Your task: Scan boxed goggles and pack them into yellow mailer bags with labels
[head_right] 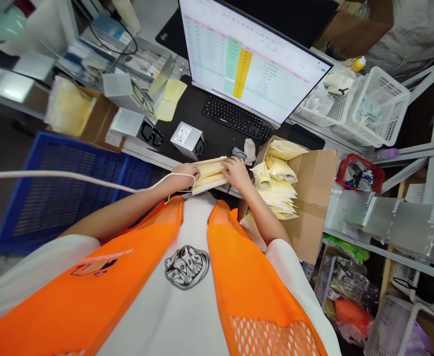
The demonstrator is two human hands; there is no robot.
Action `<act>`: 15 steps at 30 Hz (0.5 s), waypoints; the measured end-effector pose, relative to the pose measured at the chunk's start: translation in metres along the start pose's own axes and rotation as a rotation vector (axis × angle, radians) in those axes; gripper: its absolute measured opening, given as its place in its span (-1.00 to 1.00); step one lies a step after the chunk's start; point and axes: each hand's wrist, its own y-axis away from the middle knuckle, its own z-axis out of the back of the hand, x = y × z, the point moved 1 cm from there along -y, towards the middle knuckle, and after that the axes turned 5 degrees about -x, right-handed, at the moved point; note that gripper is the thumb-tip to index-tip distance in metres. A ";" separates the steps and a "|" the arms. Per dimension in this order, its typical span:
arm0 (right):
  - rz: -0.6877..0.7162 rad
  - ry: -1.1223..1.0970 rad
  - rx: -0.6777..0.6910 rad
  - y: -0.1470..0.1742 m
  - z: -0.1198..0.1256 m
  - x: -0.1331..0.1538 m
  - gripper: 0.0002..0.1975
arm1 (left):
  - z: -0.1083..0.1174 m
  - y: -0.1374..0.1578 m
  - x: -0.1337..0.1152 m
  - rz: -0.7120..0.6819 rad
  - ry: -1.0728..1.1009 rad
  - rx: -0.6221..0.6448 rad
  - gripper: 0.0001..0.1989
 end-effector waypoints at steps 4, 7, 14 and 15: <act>0.036 -0.059 -0.066 0.022 -0.007 0.044 -0.62 | 0.005 -0.003 0.005 0.063 0.118 0.036 -0.72; 0.015 -0.091 -0.024 0.031 -0.022 0.069 -0.62 | 0.012 -0.007 0.007 0.091 0.186 0.096 -0.78; -0.197 0.052 -0.063 0.033 -0.042 0.090 -0.60 | 0.017 -0.020 0.011 0.002 0.197 0.170 -0.70; -0.211 0.076 -0.066 0.034 -0.042 0.093 -0.57 | 0.017 -0.021 0.012 -0.037 0.192 0.168 -0.70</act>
